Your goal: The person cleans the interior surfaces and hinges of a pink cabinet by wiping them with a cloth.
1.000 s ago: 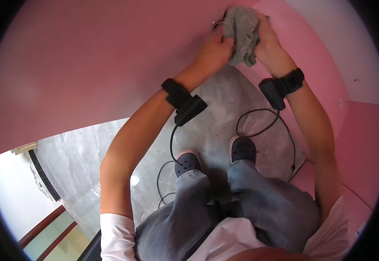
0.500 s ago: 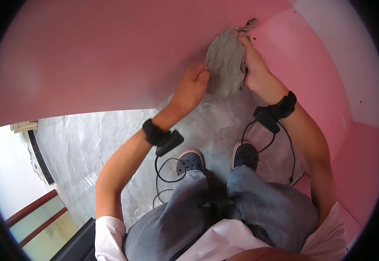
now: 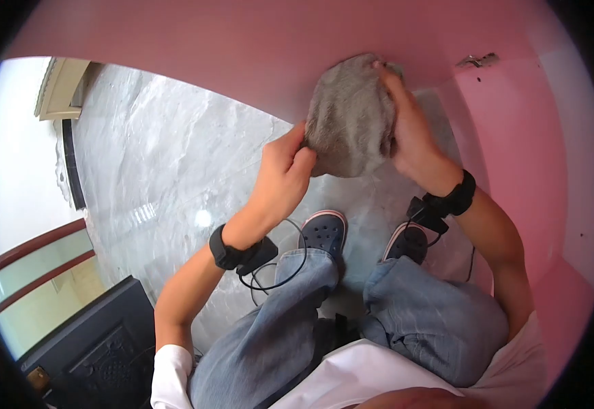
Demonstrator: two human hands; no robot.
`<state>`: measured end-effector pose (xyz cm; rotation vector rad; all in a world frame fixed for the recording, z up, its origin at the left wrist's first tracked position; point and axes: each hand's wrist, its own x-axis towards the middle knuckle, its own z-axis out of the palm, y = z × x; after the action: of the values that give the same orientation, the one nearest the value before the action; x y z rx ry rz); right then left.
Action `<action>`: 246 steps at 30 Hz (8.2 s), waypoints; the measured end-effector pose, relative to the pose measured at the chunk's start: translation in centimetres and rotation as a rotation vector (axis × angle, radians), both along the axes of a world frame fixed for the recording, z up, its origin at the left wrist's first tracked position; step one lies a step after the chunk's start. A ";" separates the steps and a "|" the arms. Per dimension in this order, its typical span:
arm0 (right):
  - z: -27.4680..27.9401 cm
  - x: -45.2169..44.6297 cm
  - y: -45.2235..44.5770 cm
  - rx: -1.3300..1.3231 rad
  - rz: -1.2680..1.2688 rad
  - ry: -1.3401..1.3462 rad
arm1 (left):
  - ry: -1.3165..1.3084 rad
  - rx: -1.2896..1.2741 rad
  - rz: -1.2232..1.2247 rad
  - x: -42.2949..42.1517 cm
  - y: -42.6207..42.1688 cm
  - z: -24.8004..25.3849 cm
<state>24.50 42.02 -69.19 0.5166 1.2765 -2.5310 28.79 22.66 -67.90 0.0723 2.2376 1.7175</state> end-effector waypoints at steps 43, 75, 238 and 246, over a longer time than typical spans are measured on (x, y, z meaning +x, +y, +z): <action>3.5 16.0 10.9 0.425 -0.120 -0.138 | 0.418 0.198 -0.527 4.5 13.6 -5.0; -7.1 4.6 12.1 1.461 -0.242 0.437 | -0.087 0.100 -0.332 -2.7 20.4 -11.7; -14.3 30.2 -37.3 1.161 -0.372 0.656 | -0.211 0.621 -0.183 16.7 -28.3 -15.7; -15.3 28.2 -42.9 0.923 -0.229 0.774 | 0.158 0.354 0.036 17.4 -35.9 -17.5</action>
<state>52.74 -0.85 -84.48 -0.2484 2.8183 -2.2149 46.21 -13.20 -85.43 0.2572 2.0206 2.1786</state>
